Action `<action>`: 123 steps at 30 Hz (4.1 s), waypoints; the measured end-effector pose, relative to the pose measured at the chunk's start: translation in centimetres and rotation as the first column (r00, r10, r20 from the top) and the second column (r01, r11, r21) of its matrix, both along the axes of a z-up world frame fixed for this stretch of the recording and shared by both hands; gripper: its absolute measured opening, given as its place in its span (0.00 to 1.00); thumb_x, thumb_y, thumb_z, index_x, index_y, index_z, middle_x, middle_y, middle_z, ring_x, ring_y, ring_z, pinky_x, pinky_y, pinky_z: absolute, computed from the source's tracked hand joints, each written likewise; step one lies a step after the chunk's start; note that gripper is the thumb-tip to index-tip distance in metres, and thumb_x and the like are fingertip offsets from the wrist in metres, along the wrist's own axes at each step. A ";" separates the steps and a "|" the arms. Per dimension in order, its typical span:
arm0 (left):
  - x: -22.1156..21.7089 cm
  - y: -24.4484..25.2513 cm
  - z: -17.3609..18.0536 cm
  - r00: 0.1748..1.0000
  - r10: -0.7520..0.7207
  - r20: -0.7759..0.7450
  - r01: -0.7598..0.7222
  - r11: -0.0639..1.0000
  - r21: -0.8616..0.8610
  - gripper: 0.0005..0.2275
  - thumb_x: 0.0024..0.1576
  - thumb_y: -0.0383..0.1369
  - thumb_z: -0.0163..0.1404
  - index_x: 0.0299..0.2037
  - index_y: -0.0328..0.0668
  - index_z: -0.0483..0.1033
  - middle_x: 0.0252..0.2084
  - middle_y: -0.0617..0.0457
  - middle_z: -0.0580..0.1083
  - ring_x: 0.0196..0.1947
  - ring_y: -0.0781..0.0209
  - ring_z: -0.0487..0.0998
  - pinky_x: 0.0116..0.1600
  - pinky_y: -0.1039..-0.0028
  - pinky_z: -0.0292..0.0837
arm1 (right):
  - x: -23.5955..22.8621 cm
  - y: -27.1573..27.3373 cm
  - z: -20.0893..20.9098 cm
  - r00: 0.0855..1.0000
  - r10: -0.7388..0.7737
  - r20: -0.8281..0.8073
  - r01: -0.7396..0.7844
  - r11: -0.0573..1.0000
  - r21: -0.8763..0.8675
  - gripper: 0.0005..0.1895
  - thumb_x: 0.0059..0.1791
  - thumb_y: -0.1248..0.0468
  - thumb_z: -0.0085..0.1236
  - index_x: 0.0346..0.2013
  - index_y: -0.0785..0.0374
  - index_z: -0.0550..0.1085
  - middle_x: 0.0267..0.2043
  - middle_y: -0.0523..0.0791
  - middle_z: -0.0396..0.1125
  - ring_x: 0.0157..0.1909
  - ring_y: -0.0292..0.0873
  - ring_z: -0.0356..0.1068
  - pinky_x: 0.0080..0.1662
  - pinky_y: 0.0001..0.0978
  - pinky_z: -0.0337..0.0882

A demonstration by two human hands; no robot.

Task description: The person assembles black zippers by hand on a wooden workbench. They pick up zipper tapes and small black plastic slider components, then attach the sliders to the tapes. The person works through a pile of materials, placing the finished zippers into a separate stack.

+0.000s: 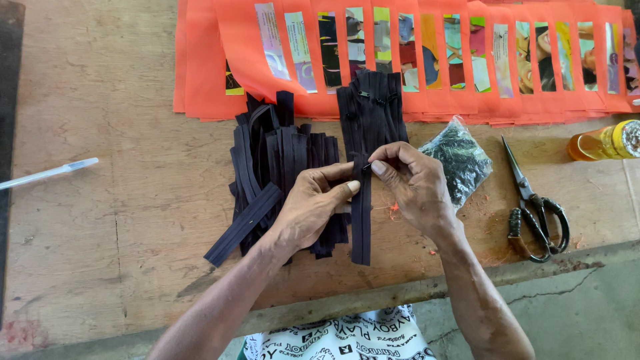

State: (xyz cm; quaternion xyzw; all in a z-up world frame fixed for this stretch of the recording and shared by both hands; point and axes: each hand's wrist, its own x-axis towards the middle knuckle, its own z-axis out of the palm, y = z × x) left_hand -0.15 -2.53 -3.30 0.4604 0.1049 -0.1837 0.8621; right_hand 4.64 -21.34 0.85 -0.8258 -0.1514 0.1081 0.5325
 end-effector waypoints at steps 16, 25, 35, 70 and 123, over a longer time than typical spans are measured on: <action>-0.8 0.2 2.2 0.967 0.072 0.244 -0.173 0.890 0.422 0.07 0.64 0.32 0.54 0.44 0.37 0.82 0.31 0.58 0.77 0.29 0.76 0.73 0.32 0.83 0.71 | -1.9 1.1 0.9 0.877 0.232 0.421 -0.176 0.970 -0.168 0.03 0.53 0.72 0.56 0.41 0.66 0.70 0.37 0.46 0.69 0.39 0.42 0.71 0.41 0.32 0.73; -1.0 -0.4 3.3 0.839 0.048 0.542 -0.425 0.678 0.599 0.05 0.66 0.30 0.50 0.43 0.34 0.75 0.29 0.58 0.75 0.27 0.74 0.75 0.29 0.78 0.70 | -3.2 1.8 1.6 0.934 0.207 0.290 -0.185 0.977 -0.102 0.03 0.53 0.72 0.56 0.41 0.66 0.70 0.35 0.47 0.68 0.36 0.45 0.71 0.40 0.32 0.72; -1.2 -0.1 4.2 0.775 0.042 0.630 -0.428 0.768 0.476 0.15 0.71 0.34 0.42 0.63 0.33 0.65 0.47 0.49 0.71 0.39 0.65 0.76 0.43 0.75 0.78 | 2.9 0.4 2.2 0.978 -0.083 0.191 0.107 0.987 -0.122 0.04 0.55 0.67 0.54 0.41 0.67 0.72 0.31 0.47 0.71 0.33 0.39 0.73 0.38 0.32 0.73; -1.1 3.5 3.9 0.571 0.393 0.721 -0.691 0.704 0.164 0.16 0.75 0.43 0.38 0.58 0.36 0.65 0.54 0.49 0.65 0.39 0.69 0.68 0.45 0.78 0.68 | 0.7 10.0 0.3 0.779 0.451 0.436 -0.436 0.889 -0.141 0.18 0.40 0.64 0.70 0.45 0.58 0.79 0.45 0.48 0.67 0.48 0.51 0.67 0.48 0.42 0.71; -0.7 0.9 4.9 0.949 -0.285 0.135 0.253 0.943 0.214 0.13 0.61 0.35 0.57 0.48 0.30 0.81 0.33 0.54 0.79 0.31 0.72 0.79 0.34 0.80 0.75 | -3.1 -2.7 2.8 0.957 -0.064 -0.282 0.098 0.989 0.108 0.11 0.43 0.68 0.67 0.39 0.67 0.81 0.34 0.45 0.79 0.35 0.34 0.78 0.37 0.27 0.82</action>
